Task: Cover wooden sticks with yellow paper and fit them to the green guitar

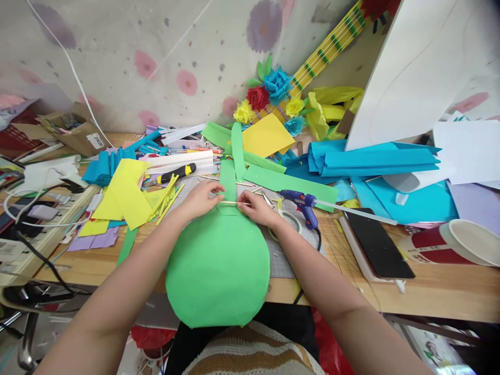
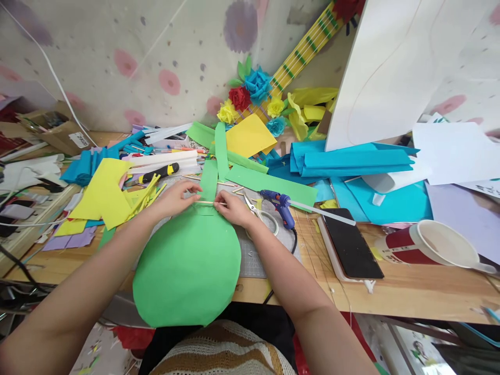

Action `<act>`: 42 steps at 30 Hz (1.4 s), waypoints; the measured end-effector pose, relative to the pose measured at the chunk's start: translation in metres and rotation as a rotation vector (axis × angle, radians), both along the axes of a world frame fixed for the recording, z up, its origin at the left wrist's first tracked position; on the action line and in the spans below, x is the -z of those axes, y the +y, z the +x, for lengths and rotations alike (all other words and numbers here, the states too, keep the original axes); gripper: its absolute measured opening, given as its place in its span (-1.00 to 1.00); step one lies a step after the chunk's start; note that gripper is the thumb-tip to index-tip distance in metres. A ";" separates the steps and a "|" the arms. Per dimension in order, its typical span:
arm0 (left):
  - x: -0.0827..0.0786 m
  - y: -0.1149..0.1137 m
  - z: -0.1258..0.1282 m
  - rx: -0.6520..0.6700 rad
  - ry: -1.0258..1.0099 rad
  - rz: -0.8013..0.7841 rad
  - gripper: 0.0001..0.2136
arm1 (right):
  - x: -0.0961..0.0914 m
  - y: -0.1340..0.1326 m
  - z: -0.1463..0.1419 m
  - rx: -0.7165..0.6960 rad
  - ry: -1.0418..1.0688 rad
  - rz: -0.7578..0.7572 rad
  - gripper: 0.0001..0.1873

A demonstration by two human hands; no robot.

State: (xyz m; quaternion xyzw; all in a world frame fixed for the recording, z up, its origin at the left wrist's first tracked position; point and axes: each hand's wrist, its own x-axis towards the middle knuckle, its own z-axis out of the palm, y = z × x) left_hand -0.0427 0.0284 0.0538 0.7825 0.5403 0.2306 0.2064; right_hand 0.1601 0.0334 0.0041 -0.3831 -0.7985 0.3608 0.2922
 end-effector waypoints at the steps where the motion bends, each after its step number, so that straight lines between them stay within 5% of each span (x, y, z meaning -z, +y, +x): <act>1: -0.002 -0.003 0.006 0.075 0.050 0.030 -0.79 | 0.000 0.000 0.000 0.006 0.009 0.007 -0.83; 6: -0.006 -0.010 0.029 0.225 0.165 0.013 -0.81 | -0.001 -0.002 0.001 0.009 0.066 0.006 -0.83; 15: -0.006 -0.010 0.033 0.154 0.049 -0.188 -0.86 | -0.003 -0.003 0.003 0.006 0.115 0.003 -0.84; 23: -0.003 -0.010 0.029 0.131 0.022 -0.202 -0.90 | -0.014 -0.001 0.009 0.020 0.065 0.008 -0.72; 26: 0.001 -0.006 0.021 0.071 -0.032 -0.203 -0.90 | -0.023 -0.002 0.027 0.174 -0.058 0.055 -0.67; 31: 0.006 0.000 0.013 -0.070 -0.190 -0.192 -0.90 | -0.037 -0.024 0.060 0.319 -0.584 0.178 -0.80; 35: 0.003 0.000 0.018 -0.252 -0.315 -0.192 -0.95 | -0.039 -0.049 0.064 0.356 -0.971 0.108 -0.61; 38: -0.002 -0.004 0.023 -0.310 -0.461 -0.256 -0.97 | -0.036 -0.054 0.061 0.366 -1.057 0.021 -0.53; 42: -0.007 -0.011 0.026 -0.318 -0.642 -0.418 -0.96 | -0.039 -0.047 0.067 0.421 -0.912 -0.025 -0.66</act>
